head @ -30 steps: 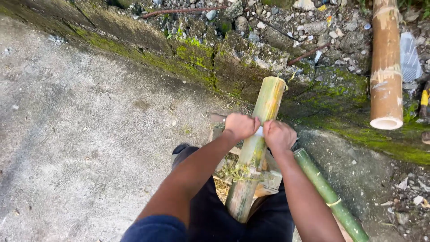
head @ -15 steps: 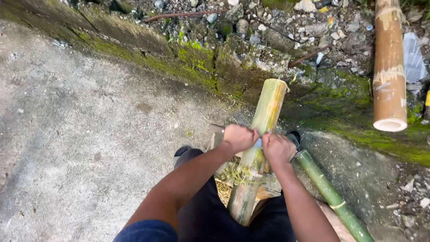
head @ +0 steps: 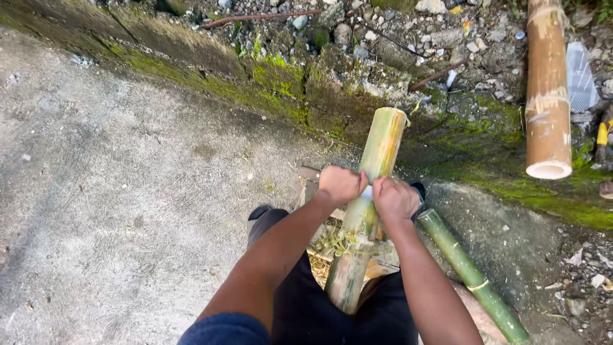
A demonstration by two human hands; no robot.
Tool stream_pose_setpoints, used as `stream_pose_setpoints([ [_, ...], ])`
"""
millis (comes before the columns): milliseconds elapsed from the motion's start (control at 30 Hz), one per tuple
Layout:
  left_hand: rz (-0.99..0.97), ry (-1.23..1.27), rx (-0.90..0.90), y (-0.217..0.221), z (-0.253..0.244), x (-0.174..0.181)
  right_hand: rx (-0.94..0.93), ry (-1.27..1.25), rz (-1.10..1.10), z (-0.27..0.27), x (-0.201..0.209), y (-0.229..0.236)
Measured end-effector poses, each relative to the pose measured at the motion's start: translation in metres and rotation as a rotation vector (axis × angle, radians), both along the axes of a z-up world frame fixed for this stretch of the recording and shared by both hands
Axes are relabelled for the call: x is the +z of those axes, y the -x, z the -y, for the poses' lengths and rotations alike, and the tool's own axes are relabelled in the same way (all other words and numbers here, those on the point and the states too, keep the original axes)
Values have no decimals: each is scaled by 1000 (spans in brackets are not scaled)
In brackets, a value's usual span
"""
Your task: Scraping the outer layer of a bamboo pole with a knife while sitting on a wooden bench.
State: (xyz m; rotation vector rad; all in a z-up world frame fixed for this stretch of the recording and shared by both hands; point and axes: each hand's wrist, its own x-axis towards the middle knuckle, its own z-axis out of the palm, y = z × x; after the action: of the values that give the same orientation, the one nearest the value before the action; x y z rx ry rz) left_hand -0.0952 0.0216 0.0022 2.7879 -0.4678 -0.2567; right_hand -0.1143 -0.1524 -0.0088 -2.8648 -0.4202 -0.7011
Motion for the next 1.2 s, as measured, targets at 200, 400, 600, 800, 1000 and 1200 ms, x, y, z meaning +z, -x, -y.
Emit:
stream_pose_setpoints([
  [200,97,84,-8,27,-3,-14,27,-39,10,-5,15,21],
  [400,63,17,-80,22,-3,-12,-56,7,-86,-7,18,23],
  [600,168,55,-86,16,3,-26,-34,-64,-50,-5,17,20],
  [800,144,106,4,39,-2,-3,-52,-29,-103,-4,15,35],
  [1000,104,79,-13,52,-2,-6,-26,-88,-48,-10,26,51],
  [1200,80,76,-12,42,-2,0,-15,-68,-44,-6,16,41],
])
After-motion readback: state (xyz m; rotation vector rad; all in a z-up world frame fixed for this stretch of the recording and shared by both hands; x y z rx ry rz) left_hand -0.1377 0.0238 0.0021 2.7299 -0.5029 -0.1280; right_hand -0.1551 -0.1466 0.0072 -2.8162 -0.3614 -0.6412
